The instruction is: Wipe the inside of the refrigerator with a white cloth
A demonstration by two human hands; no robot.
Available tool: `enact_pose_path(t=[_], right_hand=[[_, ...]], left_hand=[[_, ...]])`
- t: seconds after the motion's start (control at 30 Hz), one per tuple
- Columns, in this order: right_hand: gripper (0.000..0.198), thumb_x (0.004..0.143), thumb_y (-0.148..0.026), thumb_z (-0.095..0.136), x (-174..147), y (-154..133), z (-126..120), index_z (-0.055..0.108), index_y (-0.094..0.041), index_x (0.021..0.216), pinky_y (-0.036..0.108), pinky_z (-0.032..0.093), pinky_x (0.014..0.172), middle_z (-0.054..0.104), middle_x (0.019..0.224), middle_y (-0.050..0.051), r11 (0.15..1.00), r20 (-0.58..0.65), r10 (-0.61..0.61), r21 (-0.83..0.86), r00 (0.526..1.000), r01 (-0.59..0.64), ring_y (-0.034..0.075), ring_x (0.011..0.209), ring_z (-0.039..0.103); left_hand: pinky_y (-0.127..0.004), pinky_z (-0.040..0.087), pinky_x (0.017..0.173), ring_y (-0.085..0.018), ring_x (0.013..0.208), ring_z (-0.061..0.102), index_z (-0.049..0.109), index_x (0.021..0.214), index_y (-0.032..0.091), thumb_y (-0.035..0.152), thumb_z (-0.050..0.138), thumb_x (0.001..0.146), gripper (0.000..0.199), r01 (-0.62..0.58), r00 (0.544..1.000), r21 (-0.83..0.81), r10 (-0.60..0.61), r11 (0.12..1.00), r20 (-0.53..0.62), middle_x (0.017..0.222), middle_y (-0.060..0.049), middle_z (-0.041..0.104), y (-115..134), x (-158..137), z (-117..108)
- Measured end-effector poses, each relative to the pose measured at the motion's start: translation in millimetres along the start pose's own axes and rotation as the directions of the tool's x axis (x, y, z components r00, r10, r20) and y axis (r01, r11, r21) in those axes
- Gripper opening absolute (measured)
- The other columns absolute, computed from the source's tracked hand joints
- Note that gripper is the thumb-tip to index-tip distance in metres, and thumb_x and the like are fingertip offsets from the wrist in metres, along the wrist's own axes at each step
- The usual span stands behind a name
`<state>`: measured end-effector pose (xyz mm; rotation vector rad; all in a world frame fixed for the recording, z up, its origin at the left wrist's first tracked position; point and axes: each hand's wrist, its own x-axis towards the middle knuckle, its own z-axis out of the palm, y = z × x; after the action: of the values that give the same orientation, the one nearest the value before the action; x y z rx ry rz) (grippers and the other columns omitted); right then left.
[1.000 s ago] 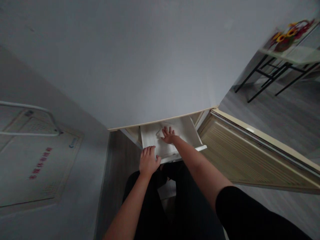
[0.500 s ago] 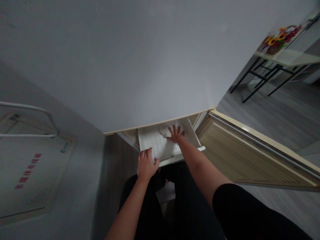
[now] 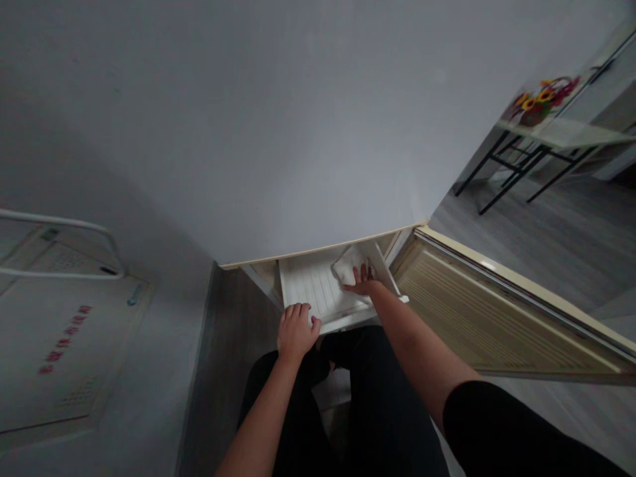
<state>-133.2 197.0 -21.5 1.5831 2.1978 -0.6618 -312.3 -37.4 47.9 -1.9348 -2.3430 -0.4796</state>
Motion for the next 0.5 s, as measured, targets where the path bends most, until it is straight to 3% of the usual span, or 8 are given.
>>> enact_pose_path(t=[0.07, 0.13, 0.27, 0.5], right_hand=[[0.103, 0.096, -0.073, 0.044, -1, 0, -2, -0.007, -0.02, 0.167, 0.058, 0.005, 0.126, -0.023, 0.17, 0.016, 1.0, 0.075, 0.026, 0.007, 0.997, -0.027, 0.039, 0.159, -0.013], [0.103, 0.095, -0.075, 0.04, -2, -1, -2, -0.012, -0.022, 0.167, 0.058, 0.002, 0.127, -0.027, 0.169, 0.012, 0.999, 0.082, 0.039, 0.004, 0.996, -0.04, 0.037, 0.159, -0.016], [0.103, 0.094, -0.079, 0.037, -4, -6, -2, -0.013, -0.025, 0.166, 0.059, 0.003, 0.127, -0.026, 0.17, 0.009, 0.999, 0.068, 0.05, 0.009, 0.996, -0.051, 0.037, 0.159, -0.015], [0.107, 0.091, -0.086, 0.028, -12, -9, -6, -0.009, -0.022, 0.168, 0.061, 0.01, 0.126, -0.022, 0.171, 0.014, 0.999, 0.036, 0.04, 0.001, 0.999, -0.04, 0.039, 0.159, -0.009]], left_hand=[[-0.043, 0.046, 0.091, -0.031, 0.102, 0.063, 0.066, 0.101, 0.018, 0.023, 0.053, 0.087, 0.02, 0.004, 1.0, 0.002, -0.004, 1.0, 0.006, 0.101, -0.011, 0.071, 0, 0, 0], [-0.043, 0.046, 0.091, -0.03, 0.101, 0.063, 0.067, 0.099, 0.018, 0.024, 0.053, 0.087, 0.019, 0.006, 1.0, 0.003, -0.006, 1.0, 0.003, 0.1, -0.01, 0.071, 0, 0, -1], [-0.044, 0.046, 0.092, -0.031, 0.1, 0.062, 0.068, 0.096, 0.018, 0.024, 0.055, 0.086, 0.017, 0.004, 1.0, 0.0, -0.004, 1.0, -0.014, 0.097, -0.01, 0.071, 1, 0, -3], [-0.046, 0.045, 0.101, -0.031, 0.099, 0.064, 0.069, 0.095, 0.018, 0.029, 0.057, 0.089, 0.017, -0.004, 0.999, 0.013, 0.005, 1.0, -0.043, 0.095, -0.01, 0.072, 1, 0, -2]])
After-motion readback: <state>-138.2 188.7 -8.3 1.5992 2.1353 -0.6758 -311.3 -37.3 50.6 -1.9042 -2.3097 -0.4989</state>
